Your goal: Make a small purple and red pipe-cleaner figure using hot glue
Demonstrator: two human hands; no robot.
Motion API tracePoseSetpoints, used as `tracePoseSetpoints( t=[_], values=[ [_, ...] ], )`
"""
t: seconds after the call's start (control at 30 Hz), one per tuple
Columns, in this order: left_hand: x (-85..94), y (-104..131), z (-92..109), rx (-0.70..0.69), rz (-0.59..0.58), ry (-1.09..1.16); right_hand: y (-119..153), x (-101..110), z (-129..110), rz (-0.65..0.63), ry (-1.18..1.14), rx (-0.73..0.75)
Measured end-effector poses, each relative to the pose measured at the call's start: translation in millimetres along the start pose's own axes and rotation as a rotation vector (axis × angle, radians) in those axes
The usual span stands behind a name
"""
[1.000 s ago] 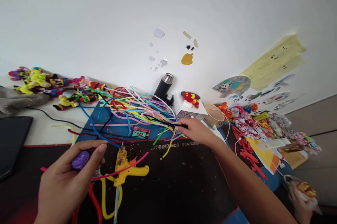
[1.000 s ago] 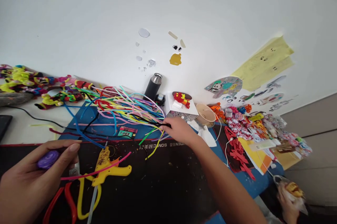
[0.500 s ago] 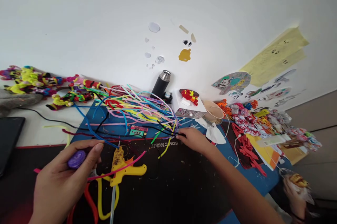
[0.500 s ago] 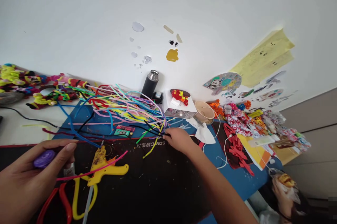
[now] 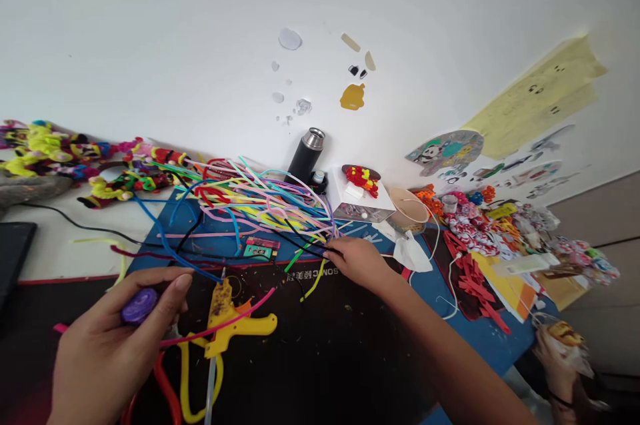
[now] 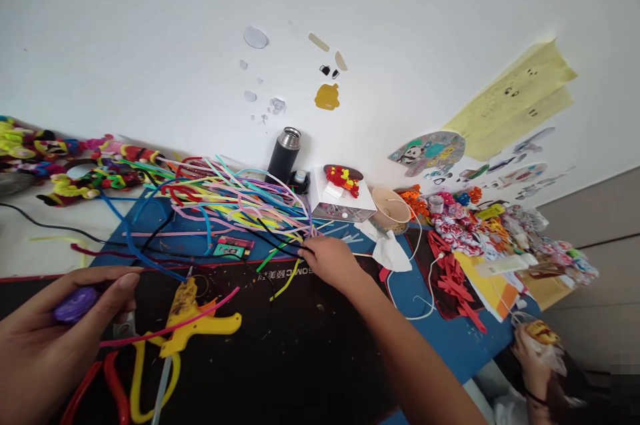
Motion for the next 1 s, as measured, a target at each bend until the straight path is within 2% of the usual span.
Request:
tracePoseSetpoints(
  t=[0.17, 0.33, 0.57, 0.73, 0.87, 1.0],
  values=[
    [0.0, 3, -6, -0.014, -0.001, -0.014, -8, 9, -6, 0.054, -0.033, 0.004],
    [-0.7, 5, -6, 0.008, 0.035, -0.023, -34, 15, -12, 0.147, -0.058, 0.001],
    [1.8, -2, 1, 0.005, 0.009, 0.004, -73, -2, -47, 0.146, -0.01, 0.079],
    [2.4, -5, 4, 0.0, -0.026, 0.003, -94, -10, -73, 0.114, 0.041, 0.068],
    [3.4, -4, 3, -0.005, -0.034, -0.012, -103, 7, -79, 0.154, 0.042, 0.041],
    [5.1, -2, 1, 0.0, -0.051, -0.005, -107, 30, -73, 0.221, 0.014, 0.023]
  ],
)
Point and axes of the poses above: each hand's wrist, its own y-axis away from the middle knuckle, its own x-axis out of the back of the hand, z = x × y, the point moved 3 cm from there along -y, towards the middle knuckle, and after that the axes turned 13 degrees about -x, right-handed, at the moved point
